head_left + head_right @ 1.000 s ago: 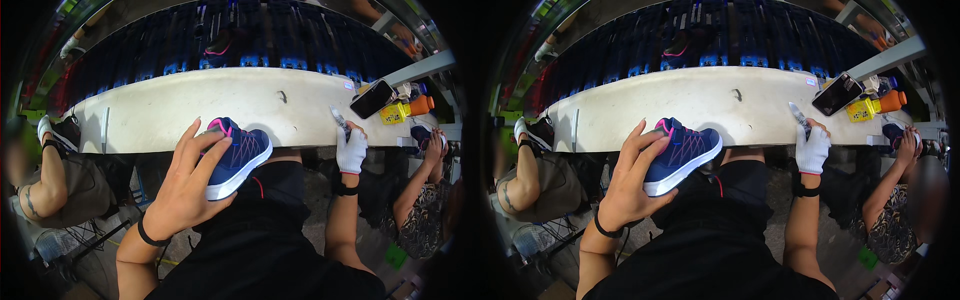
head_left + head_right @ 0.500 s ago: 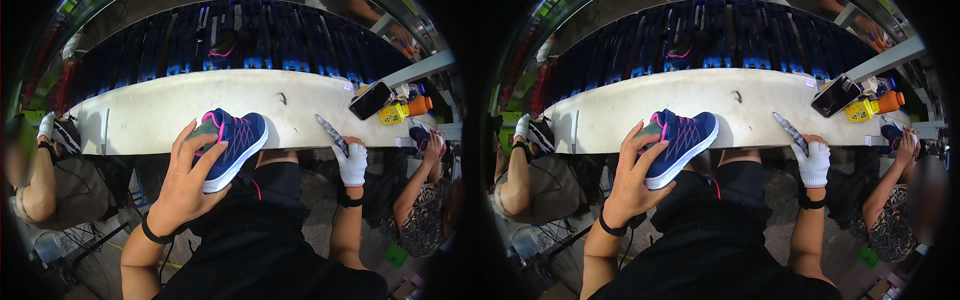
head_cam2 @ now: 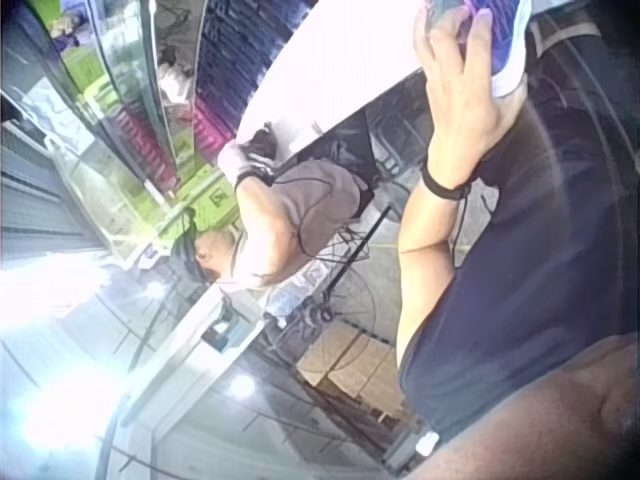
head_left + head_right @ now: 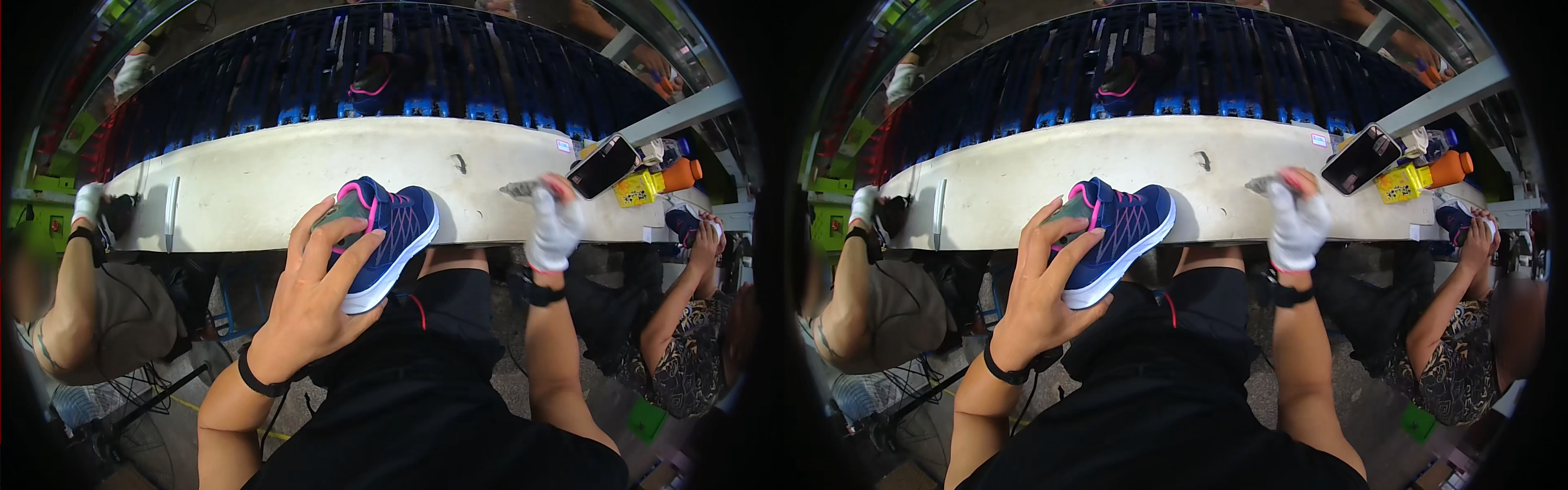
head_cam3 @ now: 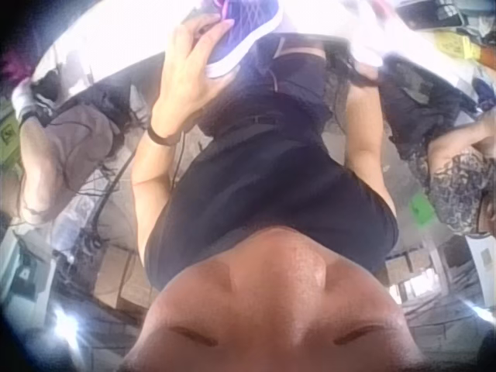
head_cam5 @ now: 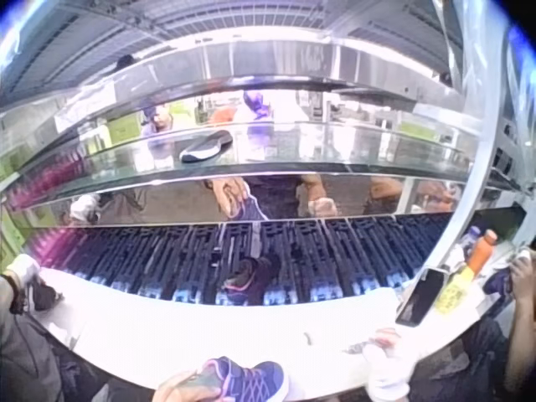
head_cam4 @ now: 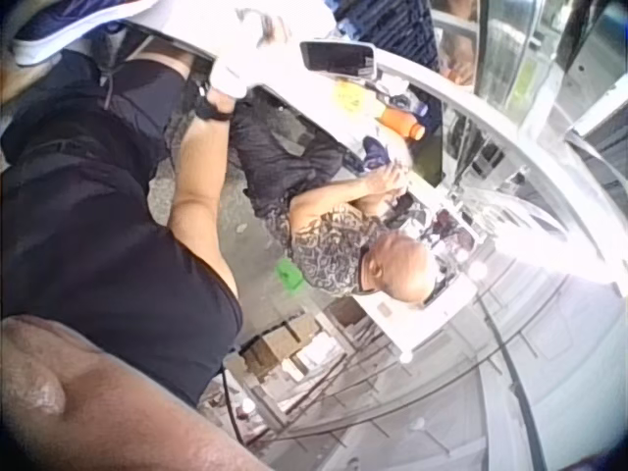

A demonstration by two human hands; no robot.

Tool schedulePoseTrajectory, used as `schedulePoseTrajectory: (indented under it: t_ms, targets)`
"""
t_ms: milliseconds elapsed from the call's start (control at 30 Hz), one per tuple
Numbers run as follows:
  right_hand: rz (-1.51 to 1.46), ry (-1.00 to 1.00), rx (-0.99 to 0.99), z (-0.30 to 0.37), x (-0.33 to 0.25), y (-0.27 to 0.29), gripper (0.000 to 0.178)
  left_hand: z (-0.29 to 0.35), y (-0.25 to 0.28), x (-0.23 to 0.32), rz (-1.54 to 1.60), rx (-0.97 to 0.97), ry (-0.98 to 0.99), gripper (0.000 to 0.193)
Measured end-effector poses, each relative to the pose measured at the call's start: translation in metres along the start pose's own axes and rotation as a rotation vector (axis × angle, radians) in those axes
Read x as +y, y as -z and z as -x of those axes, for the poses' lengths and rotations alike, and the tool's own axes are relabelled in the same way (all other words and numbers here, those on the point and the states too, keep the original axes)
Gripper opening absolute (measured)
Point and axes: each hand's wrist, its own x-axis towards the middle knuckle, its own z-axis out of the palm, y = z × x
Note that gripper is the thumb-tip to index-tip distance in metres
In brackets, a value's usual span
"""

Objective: The worker is seen assembling and inspecting athletic shoes on a factory production line, specifically fitting uppers onto lasts and checking the alignment with the soles.

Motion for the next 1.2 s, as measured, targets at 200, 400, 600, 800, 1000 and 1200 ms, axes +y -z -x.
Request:
schedulePoseTrajectory:
  t_ms: [200, 400, 600, 800, 1000, 1200]
  targets:
    - [-0.552, -0.222, -0.077, -0.026, -0.044, -0.082, 0.025, 0.006, 0.003, 0.002, -0.001, 0.004, 0.049, 0.084]
    - [-1.226, -0.664, -0.186, 0.001, -0.091, -0.136, 0.034, 0.009, 0.002, -0.001, 0.023, 0.023, 0.069, 0.084]
    - [-1.379, -0.741, -0.308, -0.003, -0.061, -0.144, 0.046, 0.01, 0.004, -0.002, -0.022, 0.035, 0.043, 0.084]
    - [-1.45, -0.777, -0.368, 0.013, -0.086, -0.156, 0.048, 0.015, 0.001, 0.0, 0.017, 0.04, 0.065, 0.082]
    - [-1.388, -0.768, -0.313, 0.023, -0.098, -0.153, 0.044, 0.018, -0.001, 0.004, -0.058, 0.077, 0.074, 0.084]
    - [-1.489, -0.735, -0.412, 0.037, -0.122, -0.16, 0.044, 0.016, 0.001, 0.004, -0.072, 0.061, 0.063, 0.08]
